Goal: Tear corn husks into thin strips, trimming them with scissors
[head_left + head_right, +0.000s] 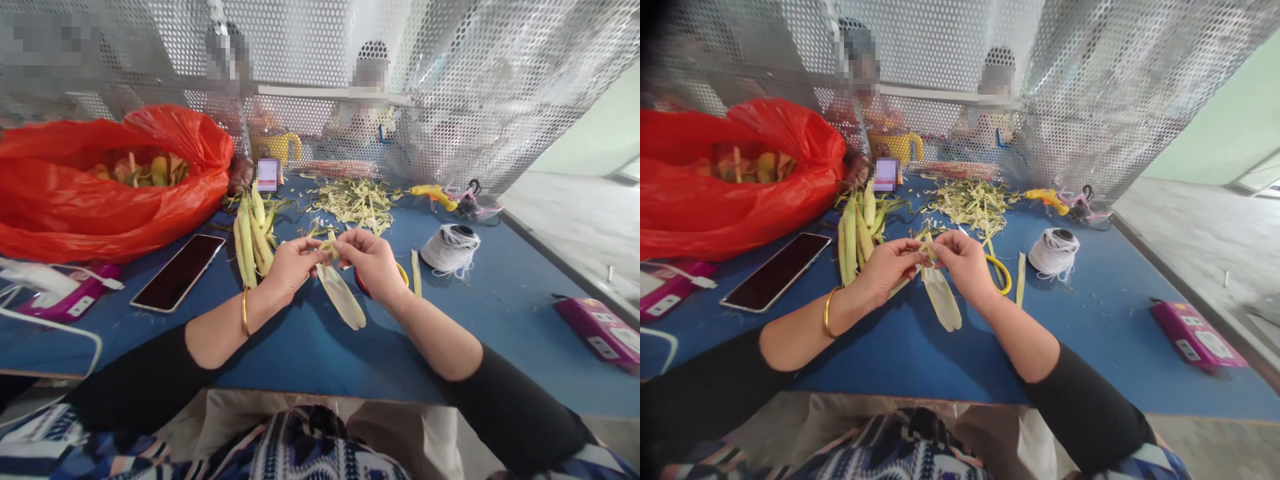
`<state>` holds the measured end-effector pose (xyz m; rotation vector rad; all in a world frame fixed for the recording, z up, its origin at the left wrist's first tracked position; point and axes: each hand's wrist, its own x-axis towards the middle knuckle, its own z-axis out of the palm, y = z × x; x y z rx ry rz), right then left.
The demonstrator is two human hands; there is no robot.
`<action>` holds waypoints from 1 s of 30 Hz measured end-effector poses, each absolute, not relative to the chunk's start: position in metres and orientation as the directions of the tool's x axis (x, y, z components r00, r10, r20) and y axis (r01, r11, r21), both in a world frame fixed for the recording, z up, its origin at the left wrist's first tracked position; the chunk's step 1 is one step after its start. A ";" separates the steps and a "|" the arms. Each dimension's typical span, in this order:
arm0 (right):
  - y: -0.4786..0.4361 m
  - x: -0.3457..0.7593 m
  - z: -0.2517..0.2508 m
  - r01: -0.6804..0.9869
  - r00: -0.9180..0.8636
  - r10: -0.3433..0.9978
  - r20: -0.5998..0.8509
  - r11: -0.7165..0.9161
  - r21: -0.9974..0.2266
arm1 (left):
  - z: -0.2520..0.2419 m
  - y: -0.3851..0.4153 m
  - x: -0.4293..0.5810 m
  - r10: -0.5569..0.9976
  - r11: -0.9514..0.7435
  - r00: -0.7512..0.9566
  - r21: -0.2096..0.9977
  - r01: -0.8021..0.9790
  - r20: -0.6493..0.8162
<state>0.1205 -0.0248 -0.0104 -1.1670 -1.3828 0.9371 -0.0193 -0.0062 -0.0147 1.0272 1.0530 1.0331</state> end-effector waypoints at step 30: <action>-0.021 0.128 -0.012 0.466 0.057 0.998 0.031 0.001 -0.885 | -0.028 -0.005 -0.023 0.984 -0.107 0.155 0.988 0.107 0.089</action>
